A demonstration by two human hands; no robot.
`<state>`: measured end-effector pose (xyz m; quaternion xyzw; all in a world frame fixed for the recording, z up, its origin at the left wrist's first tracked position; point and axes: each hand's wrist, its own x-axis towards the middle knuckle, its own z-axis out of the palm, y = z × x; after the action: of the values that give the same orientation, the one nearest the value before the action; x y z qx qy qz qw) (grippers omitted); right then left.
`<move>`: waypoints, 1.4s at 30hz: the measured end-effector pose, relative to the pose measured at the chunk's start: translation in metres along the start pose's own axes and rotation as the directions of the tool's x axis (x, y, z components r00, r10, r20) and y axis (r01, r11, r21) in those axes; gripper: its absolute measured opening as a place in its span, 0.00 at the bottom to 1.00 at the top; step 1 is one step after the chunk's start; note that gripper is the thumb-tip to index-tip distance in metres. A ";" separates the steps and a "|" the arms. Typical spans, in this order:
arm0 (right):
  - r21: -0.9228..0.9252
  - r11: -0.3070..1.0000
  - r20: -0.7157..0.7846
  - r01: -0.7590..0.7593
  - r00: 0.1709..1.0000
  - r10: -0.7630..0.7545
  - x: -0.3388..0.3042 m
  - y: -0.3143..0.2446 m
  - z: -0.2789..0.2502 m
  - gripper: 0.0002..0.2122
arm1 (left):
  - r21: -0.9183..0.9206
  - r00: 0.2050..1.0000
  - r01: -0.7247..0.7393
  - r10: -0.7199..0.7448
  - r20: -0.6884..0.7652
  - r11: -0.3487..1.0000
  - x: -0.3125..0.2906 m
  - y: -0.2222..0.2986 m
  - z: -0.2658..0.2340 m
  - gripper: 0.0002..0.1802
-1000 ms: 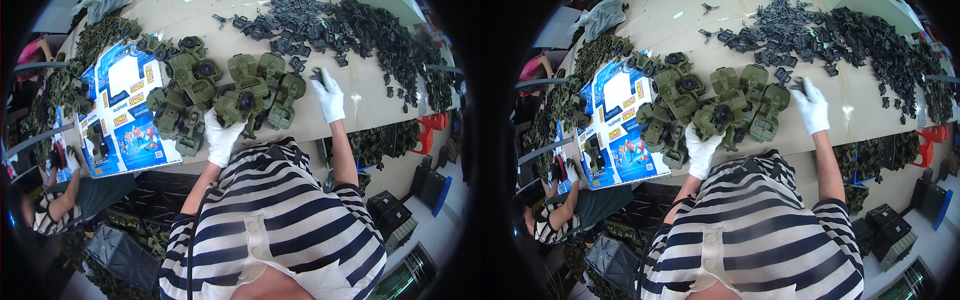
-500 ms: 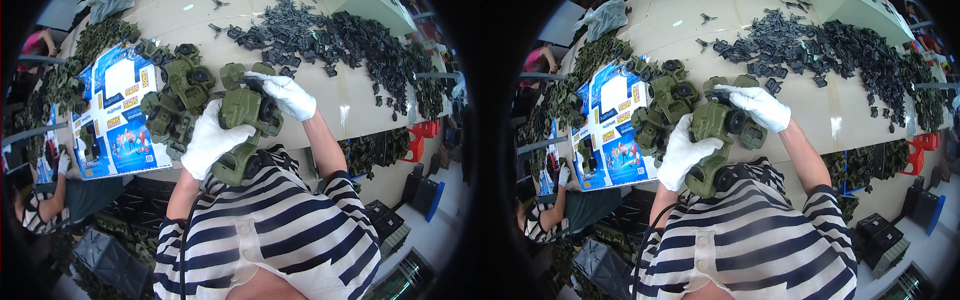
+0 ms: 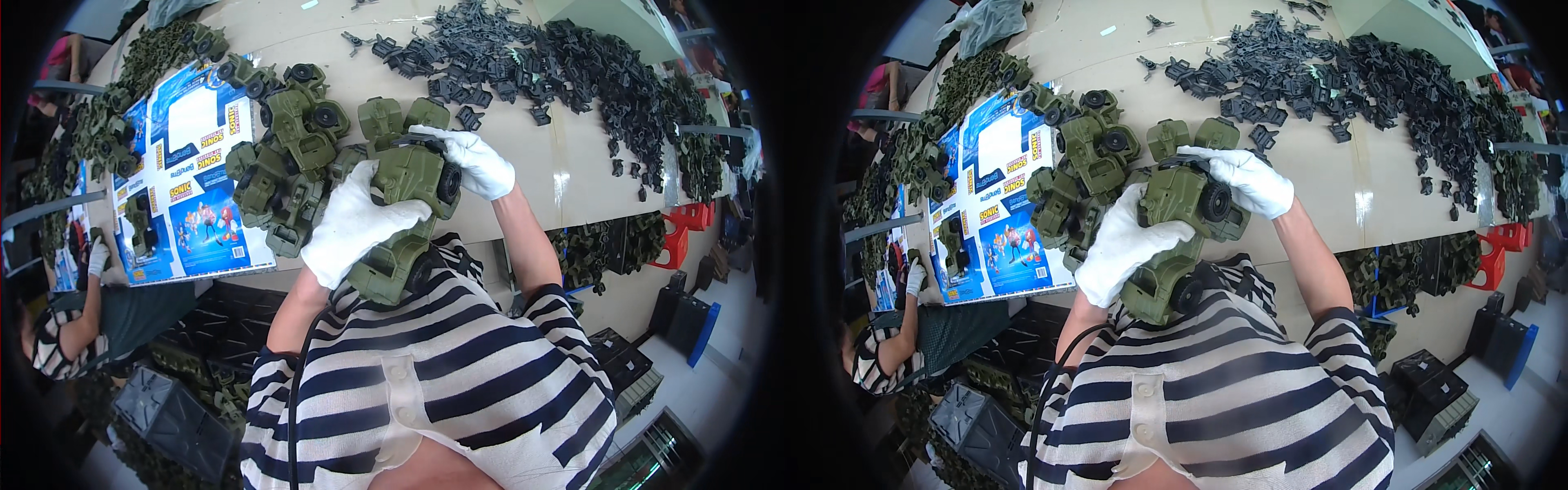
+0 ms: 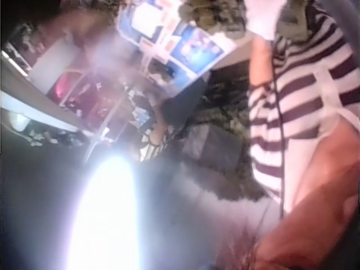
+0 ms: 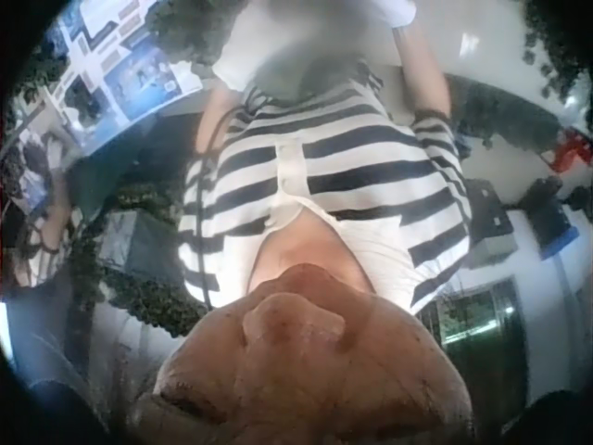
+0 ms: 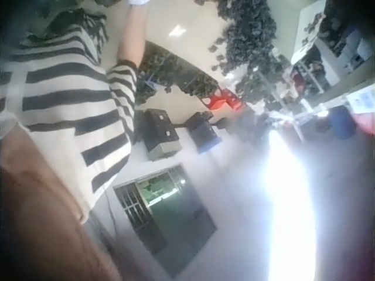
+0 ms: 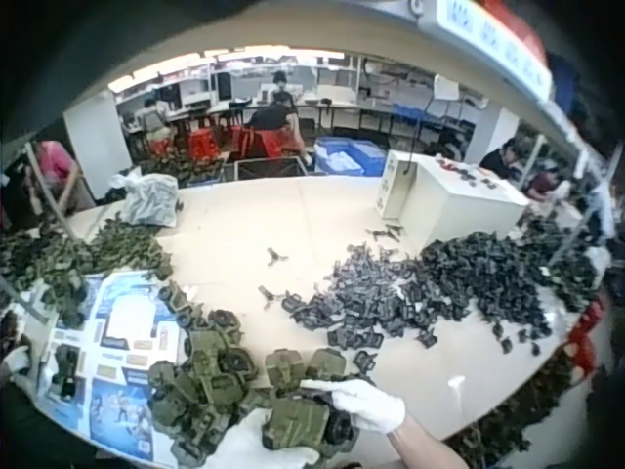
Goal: The person assembles green plastic toy vehicles by hand, picking up chassis and wheels from a table and snapping them together. The person places the completed toy vehicles into a blue plastic bin. The workspace contains piles of loose parts and packaging materials.
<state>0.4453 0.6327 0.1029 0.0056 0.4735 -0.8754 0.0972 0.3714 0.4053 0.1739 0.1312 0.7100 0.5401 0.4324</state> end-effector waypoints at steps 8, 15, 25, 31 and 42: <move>0.023 0.997 -0.005 -0.070 0.998 0.070 0.001 -0.002 0.001 0.30 | -0.015 0.999 0.039 -0.039 0.005 0.999 0.000 0.003 -0.002 0.37; -0.489 0.872 -0.037 0.014 0.999 -0.037 0.010 -0.012 0.000 0.26 | 0.069 0.986 -0.058 0.068 -0.154 0.996 0.006 -0.018 0.008 0.43; -0.468 0.872 -0.405 0.144 0.842 -0.356 0.014 0.035 0.070 0.24 | -0.482 0.897 -0.399 0.440 -0.029 0.780 0.040 -0.070 0.000 0.73; -0.854 0.445 -0.143 0.268 0.702 -0.698 -0.005 0.027 0.090 0.27 | -0.330 0.832 -0.538 0.551 -0.063 0.776 0.033 -0.064 0.003 0.70; -0.795 0.581 -0.338 0.174 0.669 -0.662 0.022 0.061 0.090 0.14 | 0.191 0.763 -0.600 0.628 -0.155 0.777 0.039 -0.071 -0.015 0.23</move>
<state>0.4421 0.5218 0.1004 0.1281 0.7599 -0.5680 -0.2890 0.3568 0.3944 0.0938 0.3268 0.7027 0.6153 0.1445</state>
